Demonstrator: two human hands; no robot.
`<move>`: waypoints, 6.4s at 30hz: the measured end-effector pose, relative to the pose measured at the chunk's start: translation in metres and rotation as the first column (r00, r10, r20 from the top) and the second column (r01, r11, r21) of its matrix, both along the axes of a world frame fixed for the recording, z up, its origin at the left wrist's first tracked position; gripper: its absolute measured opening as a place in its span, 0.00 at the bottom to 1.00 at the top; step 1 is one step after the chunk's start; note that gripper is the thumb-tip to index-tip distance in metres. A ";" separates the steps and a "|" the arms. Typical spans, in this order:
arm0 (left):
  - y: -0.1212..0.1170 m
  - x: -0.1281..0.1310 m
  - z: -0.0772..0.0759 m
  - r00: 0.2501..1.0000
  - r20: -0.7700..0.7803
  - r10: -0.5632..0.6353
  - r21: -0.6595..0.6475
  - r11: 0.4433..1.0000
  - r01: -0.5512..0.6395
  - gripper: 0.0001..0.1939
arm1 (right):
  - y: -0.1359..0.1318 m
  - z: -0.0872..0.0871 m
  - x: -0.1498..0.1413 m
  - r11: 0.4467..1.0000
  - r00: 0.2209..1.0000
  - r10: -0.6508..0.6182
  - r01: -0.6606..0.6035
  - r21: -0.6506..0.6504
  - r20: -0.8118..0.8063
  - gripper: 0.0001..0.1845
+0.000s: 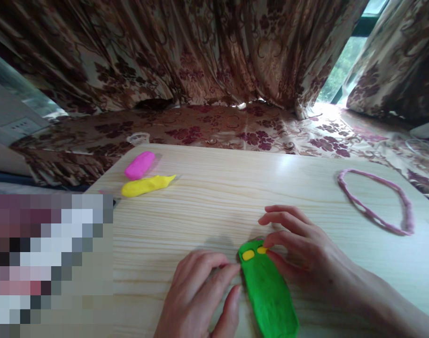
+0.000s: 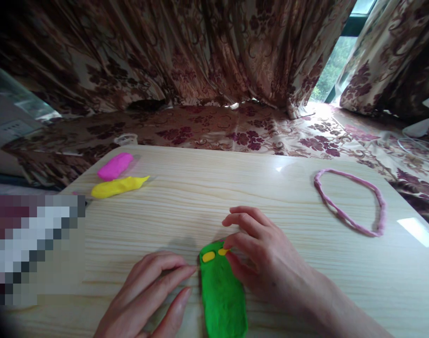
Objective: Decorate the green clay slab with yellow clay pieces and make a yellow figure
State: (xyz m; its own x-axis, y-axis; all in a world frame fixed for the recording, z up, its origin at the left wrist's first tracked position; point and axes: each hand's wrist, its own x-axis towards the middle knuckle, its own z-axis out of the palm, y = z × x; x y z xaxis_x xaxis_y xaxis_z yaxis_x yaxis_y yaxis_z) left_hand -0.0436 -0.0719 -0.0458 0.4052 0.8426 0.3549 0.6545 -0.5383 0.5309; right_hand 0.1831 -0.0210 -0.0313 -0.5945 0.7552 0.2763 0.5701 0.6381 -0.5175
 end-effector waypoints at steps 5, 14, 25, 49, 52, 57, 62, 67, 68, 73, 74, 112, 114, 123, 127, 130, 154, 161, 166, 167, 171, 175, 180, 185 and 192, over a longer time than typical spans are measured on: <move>-0.002 0.000 0.003 0.998 0.034 0.044 -0.026 0.999 -0.043 0.14 | -0.002 0.003 0.001 0.999 0.996 -0.003 -0.001 -0.042 -0.092 0.06; 0.035 0.042 0.066 0.957 0.290 -0.002 -0.368 0.923 0.113 0.06 | -0.015 0.051 0.004 0.953 0.947 -0.128 0.036 -0.299 -0.293 0.03; 0.060 0.086 0.065 0.635 0.647 0.423 -0.754 0.478 0.451 0.08 | -0.013 0.039 0.032 0.943 0.887 -0.253 0.316 0.106 -0.386 0.20; 0.054 0.087 0.055 0.628 0.629 0.459 -0.768 0.496 0.406 0.11 | -0.011 0.031 0.022 0.960 0.925 -0.183 0.241 0.142 -0.334 0.18; 0.051 0.089 0.058 0.622 0.613 0.486 -0.774 0.527 0.351 0.10 | -0.012 0.030 0.021 0.963 0.925 -0.179 0.234 0.133 -0.334 0.18; 0.047 0.091 0.060 0.626 0.584 0.516 -0.796 0.516 0.317 0.10 | -0.011 0.030 0.020 0.963 0.928 -0.180 0.234 0.135 -0.326 0.18; 0.049 0.088 0.057 0.650 0.588 0.481 -0.788 0.522 0.326 0.10 | -0.011 0.030 0.020 0.968 0.929 -0.167 0.218 0.125 -0.330 0.18; 0.051 0.087 0.056 0.664 0.590 0.460 -0.790 0.501 0.355 0.11 | -0.012 0.030 0.020 0.969 0.933 -0.163 0.213 0.128 -0.321 0.18; 0.050 0.087 0.057 0.657 0.589 0.472 -0.791 0.505 0.347 0.11 | -0.012 0.030 0.020 0.968 0.933 -0.163 0.214 0.131 -0.320 0.18; 0.050 0.086 0.056 0.663 0.596 0.453 -0.784 0.509 0.357 0.11 | -0.013 0.030 0.018 0.967 0.931 -0.162 0.215 0.134 -0.327 0.15; 0.050 0.085 0.055 0.672 0.600 0.434 -0.780 0.506 0.368 0.11 | -0.013 0.030 0.018 0.967 0.932 -0.163 0.216 0.135 -0.325 0.15; 0.051 0.083 0.058 0.719 0.572 0.395 -0.799 0.466 0.380 0.11 | -0.011 0.028 0.018 0.973 0.941 -0.141 0.188 0.130 -0.309 0.13; 0.052 0.083 0.057 0.720 0.575 0.388 -0.798 0.459 0.390 0.11 | -0.011 0.027 0.019 0.974 0.941 -0.135 0.184 0.136 -0.310 0.16; 0.058 0.079 0.057 0.801 0.540 0.259 -0.769 0.540 0.343 0.10 | -0.012 0.038 0.031 0.992 0.969 -0.104 0.118 0.051 -0.223 0.22; 0.056 0.077 0.059 0.807 0.518 0.283 -0.797 0.502 0.336 0.11 | -0.010 0.037 0.029 0.989 0.958 -0.106 0.129 0.069 -0.265 0.15; 0.056 0.077 0.060 0.790 0.521 0.322 -0.814 0.467 0.346 0.11 | -0.010 0.036 0.029 0.985 0.953 -0.124 0.151 0.079 -0.275 0.13; 0.058 0.078 0.059 0.831 0.491 0.260 -0.799 0.515 0.311 0.10 | -0.010 0.033 0.027 0.980 0.954 -0.120 0.159 0.124 -0.273 0.13; 0.057 0.076 0.059 0.834 0.503 0.227 -0.767 0.562 0.309 0.12 | -0.011 0.034 0.027 0.982 0.962 -0.107 0.142 0.126 -0.252 0.10; 0.057 0.076 0.061 0.827 0.516 0.223 -0.758 0.569 0.320 0.13 | -0.010 0.033 0.028 0.980 0.958 -0.105 0.145 0.134 -0.267 0.11; 0.057 0.076 0.061 0.823 0.522 0.223 -0.757 0.567 0.327 0.14 | -0.010 0.032 0.028 0.980 0.957 -0.105 0.145 0.134 -0.271 0.11; 0.058 0.076 0.058 0.821 0.519 0.238 -0.777 0.530 0.338 0.12 | -0.010 0.031 0.027 0.980 0.952 -0.112 0.154 0.129 -0.283 0.12; 0.057 0.077 0.053 0.832 0.484 0.271 -0.813 0.491 0.313 0.11 | -0.010 0.030 0.027 0.983 0.955 -0.103 0.141 0.120 -0.277 0.14; 0.056 0.077 0.054 0.823 0.502 0.267 -0.799 0.507 0.323 0.11 | -0.010 0.031 0.027 0.985 0.958 -0.097 0.131 0.112 -0.268 0.12; 0.057 0.078 0.057 0.805 0.527 0.273 -0.778 0.536 0.328 0.11 | -0.010 0.032 0.027 0.986 0.955 -0.090 0.124 0.108 -0.281 0.11; 0.053 0.077 0.053 0.797 0.519 0.308 -0.808 0.481 0.341 0.12 | -0.011 0.031 0.027 0.987 0.955 -0.090 0.124 0.106 -0.282 0.11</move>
